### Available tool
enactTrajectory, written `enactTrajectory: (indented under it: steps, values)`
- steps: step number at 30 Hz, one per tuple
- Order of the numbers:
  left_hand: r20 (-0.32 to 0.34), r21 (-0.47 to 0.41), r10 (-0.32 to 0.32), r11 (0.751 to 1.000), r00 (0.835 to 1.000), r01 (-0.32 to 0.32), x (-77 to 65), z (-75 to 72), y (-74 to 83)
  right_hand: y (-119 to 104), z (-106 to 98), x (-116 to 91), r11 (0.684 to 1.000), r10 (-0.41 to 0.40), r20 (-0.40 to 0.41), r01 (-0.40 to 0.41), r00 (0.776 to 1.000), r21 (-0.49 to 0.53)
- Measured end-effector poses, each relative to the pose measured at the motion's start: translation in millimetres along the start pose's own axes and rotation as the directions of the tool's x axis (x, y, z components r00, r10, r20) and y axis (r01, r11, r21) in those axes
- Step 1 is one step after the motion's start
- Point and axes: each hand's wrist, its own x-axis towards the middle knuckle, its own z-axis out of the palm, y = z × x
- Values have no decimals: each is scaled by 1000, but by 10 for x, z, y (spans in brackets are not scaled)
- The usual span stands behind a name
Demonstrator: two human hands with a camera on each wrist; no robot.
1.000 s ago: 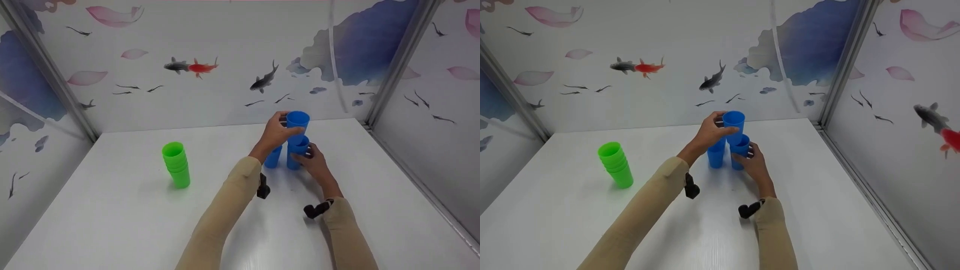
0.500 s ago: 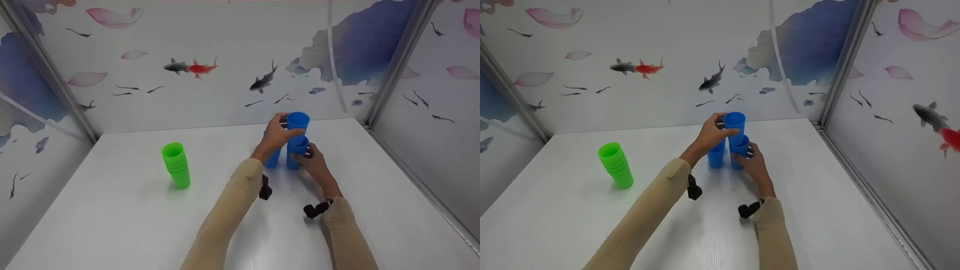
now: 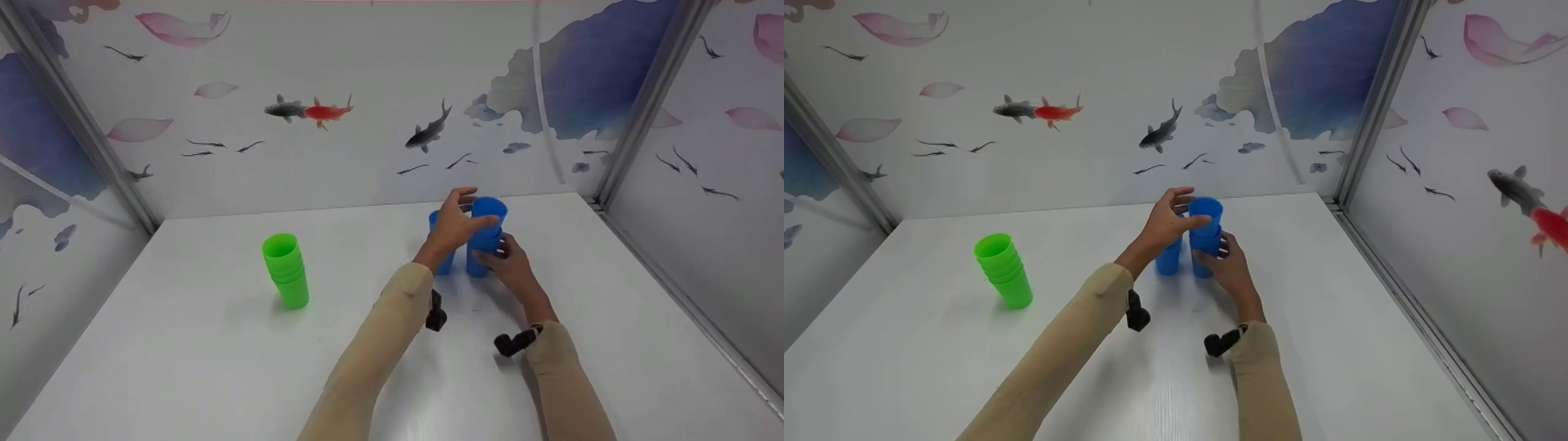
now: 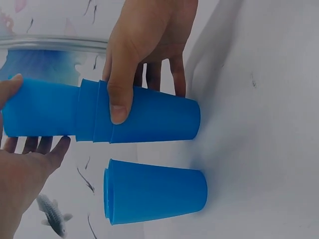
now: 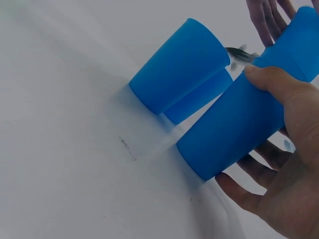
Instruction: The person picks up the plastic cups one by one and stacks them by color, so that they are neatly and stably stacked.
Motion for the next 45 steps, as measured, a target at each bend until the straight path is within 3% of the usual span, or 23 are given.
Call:
enactTrajectory:
  steps: [7,18,25,35,40,45]
  values:
    - [-26,-20,32,999,999,-33,-48,-127,-71,-7,21,-1,1000,-5,4,5,1000,30]
    - [-90,56,28,998,996,-23,-90,-454,-307,18,11,-4,1000,1,-5,-1,1000,11]
    - [-124,48,1,999,992,5,-119,-609,-477,10,17,-14,1000,-8,-3,8,1000,18]
    - [-146,9,-67,998,987,69,-238,-568,-782,3,23,-12,1000,9,-8,-9,1000,28]
    - [-136,-38,-125,992,983,121,-288,-489,-873,-16,17,-36,1000,7,-5,-7,1000,22]
    - [-125,-49,-140,990,982,135,-315,-423,-944,-19,16,-42,1000,-1,-4,1,1000,16]
